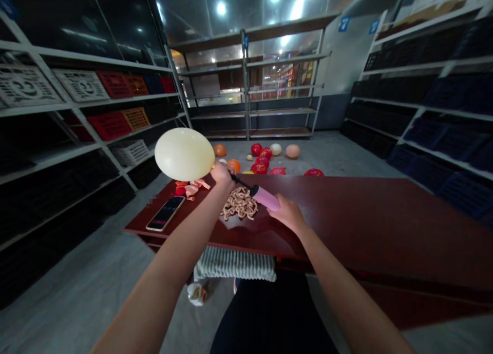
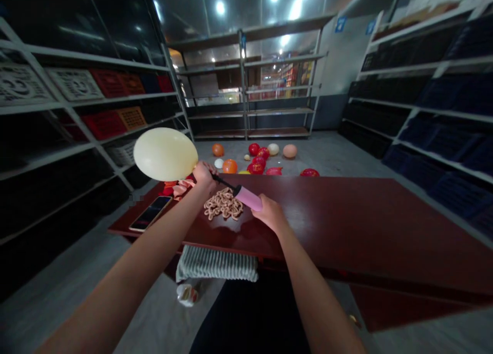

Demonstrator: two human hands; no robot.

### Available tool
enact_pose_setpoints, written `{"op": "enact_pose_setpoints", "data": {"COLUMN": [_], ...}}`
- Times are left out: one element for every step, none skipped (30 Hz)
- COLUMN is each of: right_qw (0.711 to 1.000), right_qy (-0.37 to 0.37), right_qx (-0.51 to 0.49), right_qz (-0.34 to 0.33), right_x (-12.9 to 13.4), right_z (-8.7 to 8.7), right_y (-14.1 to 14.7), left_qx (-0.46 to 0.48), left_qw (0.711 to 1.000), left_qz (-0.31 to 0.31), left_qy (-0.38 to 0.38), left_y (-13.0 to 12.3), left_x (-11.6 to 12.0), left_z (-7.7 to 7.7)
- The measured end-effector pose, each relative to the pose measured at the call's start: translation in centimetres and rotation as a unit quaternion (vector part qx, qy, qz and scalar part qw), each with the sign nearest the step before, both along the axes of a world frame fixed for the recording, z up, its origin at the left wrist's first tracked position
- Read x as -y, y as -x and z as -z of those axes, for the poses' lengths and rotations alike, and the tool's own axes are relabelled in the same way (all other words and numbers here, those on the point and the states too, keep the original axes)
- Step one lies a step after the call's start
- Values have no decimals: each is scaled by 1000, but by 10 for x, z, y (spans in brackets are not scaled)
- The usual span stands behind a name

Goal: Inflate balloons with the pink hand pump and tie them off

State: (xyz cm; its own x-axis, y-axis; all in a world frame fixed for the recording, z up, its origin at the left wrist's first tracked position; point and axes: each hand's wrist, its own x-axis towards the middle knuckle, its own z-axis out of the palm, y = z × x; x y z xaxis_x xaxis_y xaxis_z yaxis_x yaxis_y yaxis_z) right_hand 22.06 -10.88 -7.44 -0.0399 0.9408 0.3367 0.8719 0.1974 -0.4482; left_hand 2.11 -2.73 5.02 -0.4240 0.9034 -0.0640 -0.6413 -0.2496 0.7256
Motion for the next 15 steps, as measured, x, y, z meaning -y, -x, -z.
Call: {"op": "enact_pose_setpoints", "data": {"right_qw": [1000,1000,1000,1000,1000,1000,999,999,998,996,994,993,991,988,986], "right_qy": [0,-3,-6,-9,-12,-17,-22,-27,-32,-36,-38,-37,-37,-35,-33], "right_qx": [7,10,10,10,6,0,-9,-29,-53,-75,-96,-113,-131,-146,-161], "right_qz": [0,-4,-7,-13,-17,-21,-29,-31,-30,-28,-23,-23,-21,-20,-21], "right_x": [1,2,3,3,2,1,-1,-3,-6,-10,-13,-16,-18,-20,-22], "right_z": [-1,-1,-1,-1,1,3,6,9,13,17,21,24,26,28,29], "right_y": [0,0,0,0,0,0,0,0,0,1,0,-1,-3,-5,-7], "left_qx": [4,6,8,8,8,7,5,3,-2,-11,-24,-39,-54,-67,-77], "left_qw": [1000,1000,999,999,999,999,999,999,998,997,995,992,987,982,977], "left_qz": [-11,-23,-34,-40,-44,-45,-45,-42,-35,-23,-6,12,28,40,50], "left_qy": [0,-3,-6,-9,-12,-17,-24,-34,-47,-67,-93,-120,-147,-172,-193], "left_y": [11,21,30,37,43,47,48,47,44,39,33,26,17,8,-2], "left_x": [0,0,1,2,3,5,6,7,9,10,11,11,11,10,9], "left_z": [-4,-10,-15,-21,-28,-34,-40,-47,-52,-58,-63,-68,-72,-76,-80]}}
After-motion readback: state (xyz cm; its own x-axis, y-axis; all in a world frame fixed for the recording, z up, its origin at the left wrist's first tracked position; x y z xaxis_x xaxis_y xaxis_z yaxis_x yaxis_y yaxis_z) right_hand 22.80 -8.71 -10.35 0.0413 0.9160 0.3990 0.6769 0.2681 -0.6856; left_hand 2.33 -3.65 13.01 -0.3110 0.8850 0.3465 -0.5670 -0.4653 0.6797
